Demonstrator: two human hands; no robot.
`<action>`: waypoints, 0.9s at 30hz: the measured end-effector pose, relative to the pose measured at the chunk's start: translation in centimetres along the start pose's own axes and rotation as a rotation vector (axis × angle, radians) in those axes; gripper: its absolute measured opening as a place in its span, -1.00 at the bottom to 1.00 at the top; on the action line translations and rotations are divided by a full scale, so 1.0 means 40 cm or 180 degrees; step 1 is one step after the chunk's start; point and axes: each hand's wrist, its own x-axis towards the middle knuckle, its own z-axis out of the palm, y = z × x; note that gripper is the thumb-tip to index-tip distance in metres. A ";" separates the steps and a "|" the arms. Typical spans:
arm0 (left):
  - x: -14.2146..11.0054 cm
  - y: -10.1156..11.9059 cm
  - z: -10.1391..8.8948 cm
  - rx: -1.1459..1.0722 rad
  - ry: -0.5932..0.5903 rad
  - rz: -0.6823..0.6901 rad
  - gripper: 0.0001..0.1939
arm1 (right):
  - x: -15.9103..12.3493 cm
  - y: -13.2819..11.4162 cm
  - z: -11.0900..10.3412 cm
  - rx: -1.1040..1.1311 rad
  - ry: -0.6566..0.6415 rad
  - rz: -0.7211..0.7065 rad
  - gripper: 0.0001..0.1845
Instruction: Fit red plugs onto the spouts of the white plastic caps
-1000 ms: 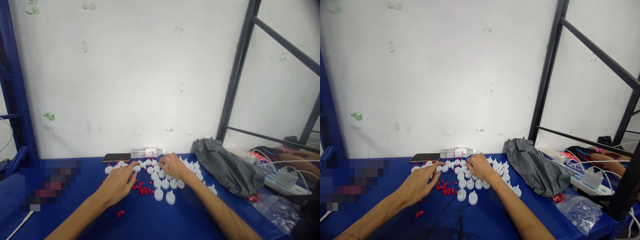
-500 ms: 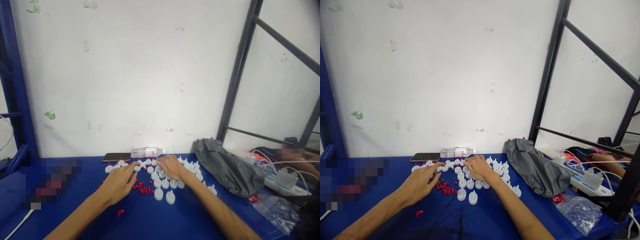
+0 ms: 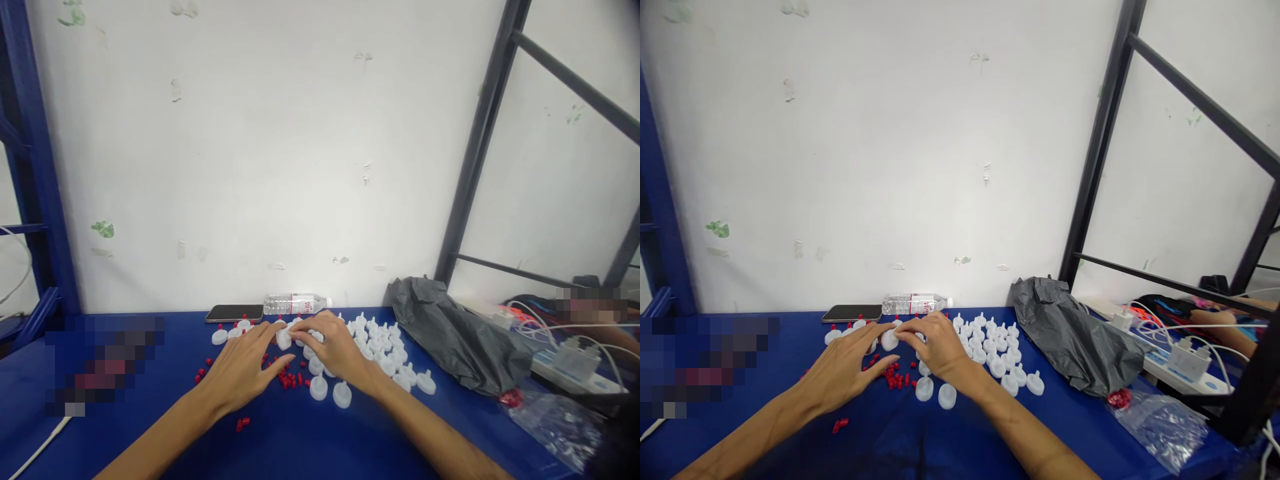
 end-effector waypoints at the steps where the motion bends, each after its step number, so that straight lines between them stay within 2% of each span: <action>1: 0.001 -0.002 0.001 0.0006 -0.0014 0.0055 -0.60 | -0.002 -0.012 0.007 0.0054 -0.0021 -0.0011 -0.86; 5: 0.004 -0.007 -0.006 0.0271 -0.0101 0.0172 -0.74 | -0.009 -0.016 0.019 -0.0304 -0.0385 -0.0225 -0.81; 10: -0.001 0.011 -0.015 0.0410 -0.0225 0.0247 -0.80 | -0.009 0.013 0.010 -0.0893 -0.0678 -0.0858 -0.79; 14: 0.012 0.033 -0.010 -0.0171 -0.0360 -0.0166 -0.58 | -0.001 0.013 -0.007 -0.0889 -0.0723 -0.1352 -0.76; 17: 0.028 0.044 0.001 -0.1208 -0.0582 -0.0506 -0.52 | 0.004 0.001 -0.012 -0.1020 -0.0443 -0.1424 -0.69; 20: 0.033 0.046 0.004 -0.2176 -0.0664 -0.0683 -0.50 | 0.005 0.013 -0.016 -0.1068 -0.0234 -0.1330 -0.66; 23: 0.026 0.028 -0.023 -0.2950 -0.0485 -0.0865 -0.50 | 0.004 0.073 -0.041 -0.0997 -0.0137 -0.0982 -0.64; 25: 0.024 0.004 -0.057 -0.3082 -0.0068 -0.0905 -0.51 | 0.003 0.120 -0.068 -0.1101 0.0041 -0.0303 -0.67; 26: 0.024 -0.010 -0.075 -0.2875 0.0250 -0.0930 -0.51 | 0.003 0.136 -0.080 -0.1130 0.0147 0.0013 -0.72; 27: 0.025 -0.023 -0.089 -0.2546 0.0504 -0.0980 -0.51 | 0.003 0.145 -0.087 -0.1148 0.0199 0.0134 -0.74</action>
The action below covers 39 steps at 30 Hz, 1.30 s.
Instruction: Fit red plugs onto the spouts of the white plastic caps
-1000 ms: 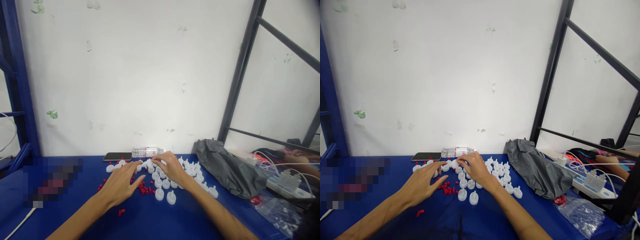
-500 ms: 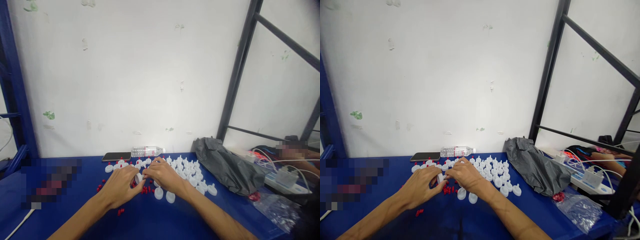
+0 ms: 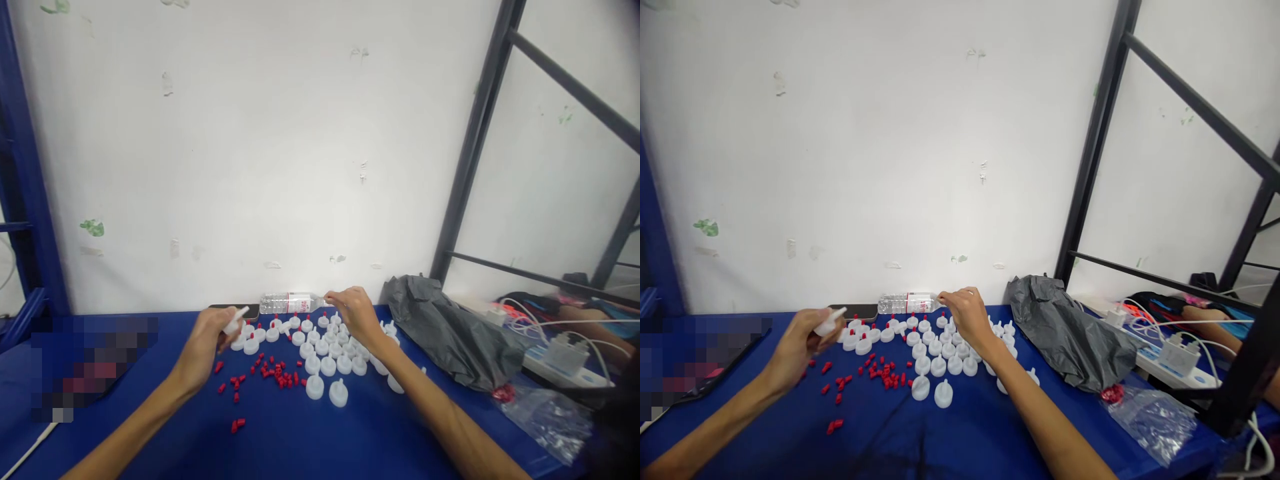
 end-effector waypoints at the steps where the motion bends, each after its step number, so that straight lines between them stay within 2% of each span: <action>1: 0.005 0.001 -0.014 0.0301 0.0317 0.0060 -0.51 | 0.000 0.002 -0.002 0.0029 -0.0005 0.0050 -0.75; 2: 0.009 0.000 -0.022 0.0557 0.0528 0.0084 -0.50 | -0.001 -0.006 -0.001 0.0112 -0.0054 -0.0009 -0.76; 4: 0.011 -0.004 -0.020 0.1145 0.0617 0.0145 -0.48 | -0.005 -0.039 0.009 0.0381 -0.0301 -0.0308 -0.78; 7: -0.001 -0.010 0.012 0.2162 0.0130 0.0403 -0.52 | -0.014 -0.093 0.030 0.0701 -0.0810 -0.0695 -0.80; 9: -0.014 -0.013 0.037 0.2618 -0.0166 0.0624 -0.58 | -0.019 -0.111 0.037 0.0802 -0.0998 -0.0738 -0.77; 11: -0.025 -0.016 0.056 0.2813 -0.0383 0.0766 -0.65 | -0.022 -0.117 0.036 0.0876 -0.1011 -0.0637 -0.78; 16: -0.037 -0.029 0.078 0.2886 -0.0643 0.0906 -0.73 | -0.025 -0.135 0.007 0.0971 -0.0880 -0.0348 -0.76; 21: -0.040 -0.047 0.085 0.2986 -0.0686 0.1013 -0.74 | -0.025 -0.173 -0.004 0.0967 -0.0990 -0.0621 -0.86; 27: -0.041 -0.045 0.087 0.3132 -0.0836 0.1069 -0.69 | -0.023 -0.173 0.003 0.0783 -0.0836 -0.0694 -0.69; 33: -0.041 -0.039 0.090 0.3086 -0.0890 0.0956 -0.67 | -0.024 -0.182 -0.002 0.0929 -0.0919 -0.0678 -0.75; 36: -0.043 -0.026 0.085 0.3019 -0.0790 0.0929 -0.58 | -0.015 -0.157 0.000 0.0781 -0.0851 -0.0653 -0.75; 39: -0.041 -0.004 0.075 0.2874 -0.0635 0.0736 -0.48 | -0.002 -0.091 0.000 0.0076 -0.0763 -0.0026 -0.67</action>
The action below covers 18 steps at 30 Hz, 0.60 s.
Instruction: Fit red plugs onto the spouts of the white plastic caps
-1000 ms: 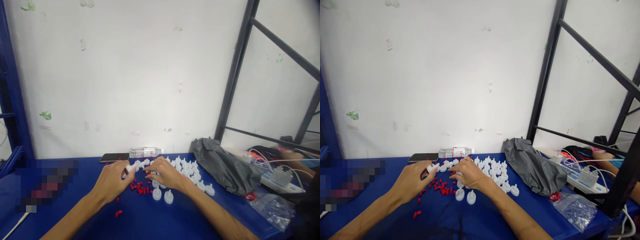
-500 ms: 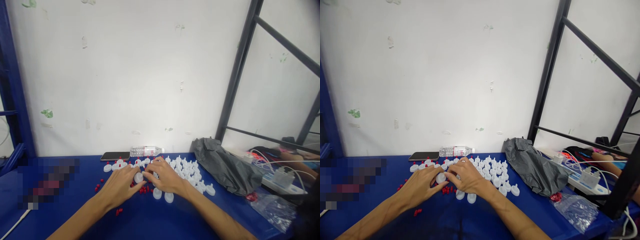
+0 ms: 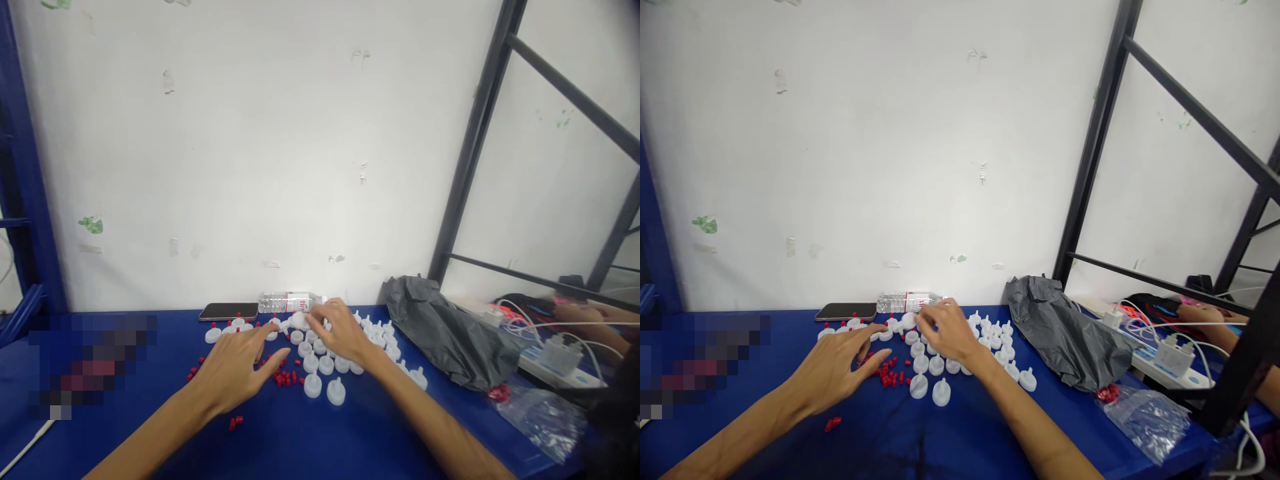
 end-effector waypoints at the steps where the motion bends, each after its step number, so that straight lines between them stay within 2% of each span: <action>1: 0.001 0.001 -0.007 -0.0036 -0.0016 -0.0056 -0.48 | 0.003 0.026 -0.001 -0.0293 -0.0045 0.0305 -0.64; 3: 0.003 0.000 -0.016 -0.0056 -0.0068 -0.0112 -0.50 | 0.005 0.075 -0.001 -0.0522 -0.0138 0.0551 -0.61; 6: 0.004 -0.006 -0.014 0.0017 -0.0105 -0.0135 -0.53 | 0.002 0.117 0.009 -0.0636 -0.0353 0.0634 -0.60; 12: 0.001 -0.010 0.001 -0.0013 -0.0115 -0.0022 -0.57 | -0.008 0.121 0.036 -0.0660 -0.0655 0.0546 -0.64; 18: 0.002 -0.005 -0.001 -0.0027 -0.0187 -0.0061 -0.60 | -0.008 0.122 0.043 -0.0630 -0.0655 0.0544 -0.65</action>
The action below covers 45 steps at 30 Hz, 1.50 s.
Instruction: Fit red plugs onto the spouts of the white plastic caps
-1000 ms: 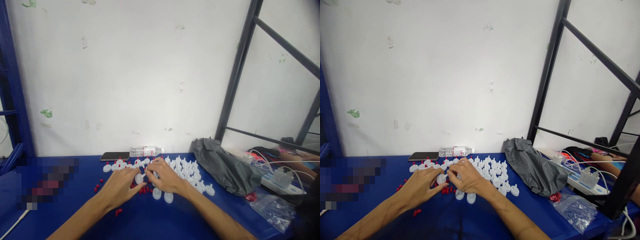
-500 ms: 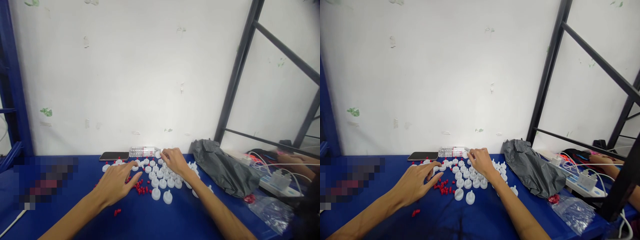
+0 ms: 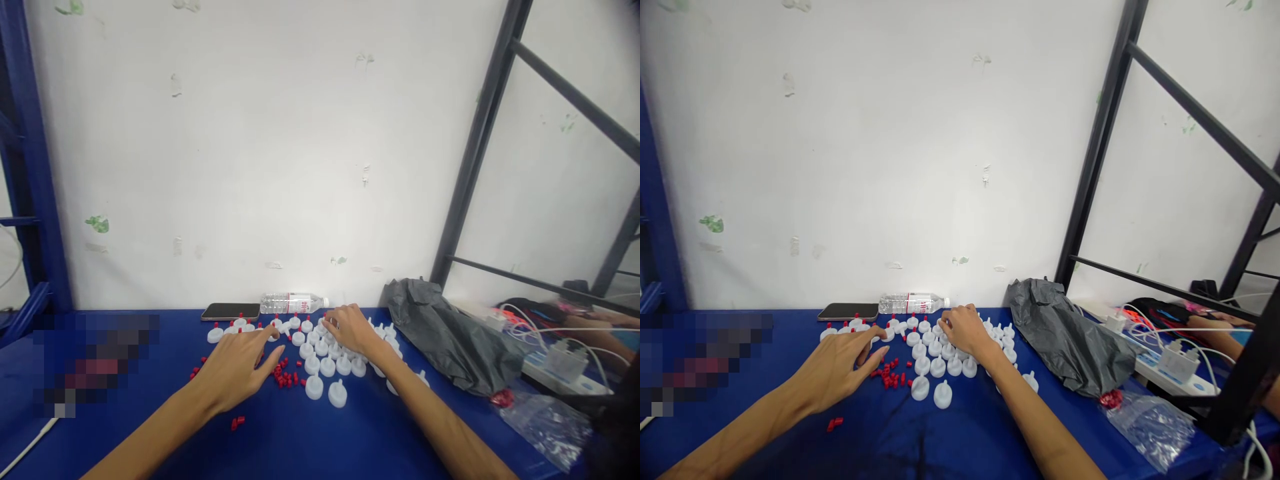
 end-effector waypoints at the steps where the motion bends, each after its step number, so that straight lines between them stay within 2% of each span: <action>1: 0.000 0.000 0.001 0.0002 -0.0009 -0.0003 -0.60 | 0.000 -0.001 0.000 0.0011 0.0037 0.0004 -0.64; 6: 0.000 -0.002 0.004 0.0026 -0.0027 0.0021 -0.61 | -0.006 -0.006 0.011 0.0129 0.0273 -0.0004 -0.58; 12: 0.002 -0.006 0.005 0.0022 -0.0013 0.0024 -0.63 | -0.006 0.014 0.036 0.0436 0.0251 -0.0307 -0.58; 17: -0.001 -0.009 0.007 -0.0003 0.0212 0.0017 -0.67 | 0.005 0.011 0.005 0.0610 0.0696 -0.0315 -0.72; 20: -0.005 -0.011 0.014 -0.0069 0.0437 0.0129 -0.65 | -0.002 -0.044 -0.026 0.0872 0.1072 -0.0392 -0.73; 23: -0.007 -0.009 0.027 -0.0104 0.0639 0.0245 -0.55 | -0.022 -0.129 -0.053 0.1778 0.1536 -0.0884 -0.74; 26: -0.009 -0.005 0.034 -0.0221 0.0698 0.0375 -0.62 | -0.042 -0.202 -0.073 0.2483 0.1553 -0.1025 -0.87; 29: -0.012 -0.003 0.027 -0.0536 0.0621 0.0431 -0.79 | -0.051 -0.229 -0.078 0.2720 0.1471 -0.0867 -0.92; 32: -0.013 -0.007 0.015 -0.0577 0.0589 0.0428 -0.78 | -0.052 -0.216 -0.066 0.2360 0.1382 -0.1019 -0.89; 35: -0.012 -0.013 0.010 -0.0345 0.0533 0.0556 -0.78 | -0.052 -0.197 -0.051 0.1708 0.1248 -0.1372 -0.84; 39: -0.009 -0.007 0.017 -0.0232 0.0471 0.0546 -0.78 | -0.055 -0.196 -0.048 0.0839 0.1078 -0.1626 -0.78; 42: -0.002 0.007 0.025 -0.0381 0.0382 0.0391 -0.72 | -0.047 -0.196 -0.044 0.0368 0.1187 -0.1876 -0.77; 45: 0.006 0.013 0.026 -0.0977 0.0210 0.0035 -0.58 | -0.029 -0.164 -0.035 0.0177 0.1414 -0.1976 -0.71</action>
